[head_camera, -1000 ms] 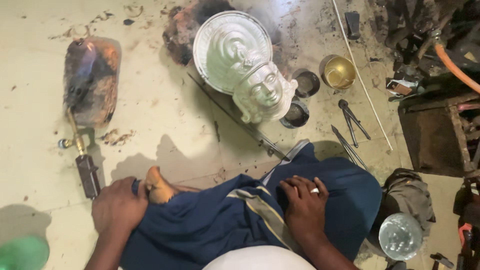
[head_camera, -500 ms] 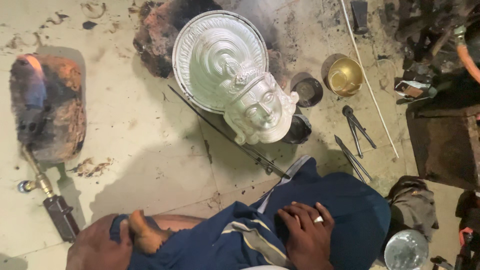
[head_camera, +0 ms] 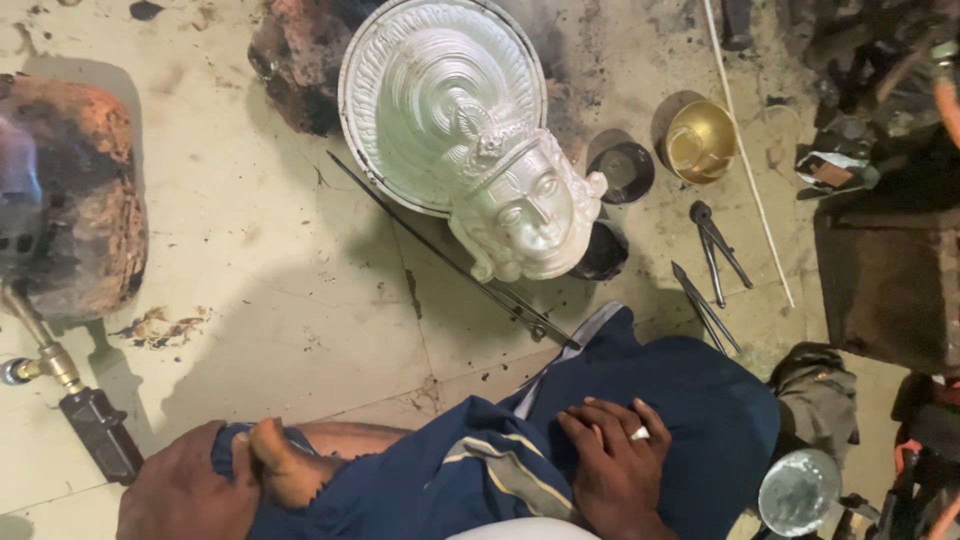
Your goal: The person uses a blowtorch to heat a white statue placed on a brick. They then use a metal rod to stir a substance in a small container and apply it to the statue's surface. The person also uses tongs to adjust the statue's position.
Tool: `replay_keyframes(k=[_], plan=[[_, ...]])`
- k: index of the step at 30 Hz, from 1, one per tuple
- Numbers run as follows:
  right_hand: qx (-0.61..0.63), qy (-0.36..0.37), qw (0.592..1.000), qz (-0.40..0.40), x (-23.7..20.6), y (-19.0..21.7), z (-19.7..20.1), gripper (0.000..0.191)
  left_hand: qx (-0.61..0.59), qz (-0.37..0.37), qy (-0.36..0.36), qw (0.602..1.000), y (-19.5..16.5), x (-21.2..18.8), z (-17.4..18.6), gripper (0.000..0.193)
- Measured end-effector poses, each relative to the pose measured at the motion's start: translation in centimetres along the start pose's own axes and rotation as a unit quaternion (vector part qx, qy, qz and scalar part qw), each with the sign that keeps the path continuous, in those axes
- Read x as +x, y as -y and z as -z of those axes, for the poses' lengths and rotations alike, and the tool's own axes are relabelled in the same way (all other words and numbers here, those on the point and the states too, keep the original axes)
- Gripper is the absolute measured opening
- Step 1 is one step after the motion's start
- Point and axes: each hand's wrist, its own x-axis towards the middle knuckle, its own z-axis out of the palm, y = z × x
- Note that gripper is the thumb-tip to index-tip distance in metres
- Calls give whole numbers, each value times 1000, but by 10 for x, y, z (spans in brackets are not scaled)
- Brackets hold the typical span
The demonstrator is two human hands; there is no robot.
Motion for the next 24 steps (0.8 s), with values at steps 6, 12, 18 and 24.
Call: replay_keyframes(k=[6, 12, 18, 24], plan=[[2, -20, 1000, -7, -12, 10, 15, 25, 3, 49, 16, 999, -13, -8, 27, 41], [12, -47, 999, 1, -26, 17, 27, 23, 13, 93, 55, 994, -15, -22, 45, 51], [28, -63, 997, 27, -41, 13, 30, 25, -15, 103, 63, 993, -14, -37, 55, 49], [168, -46, 977, -125, 29, -76, 4, 26, -9, 92, 47, 995, -11, -43, 54, 48]])
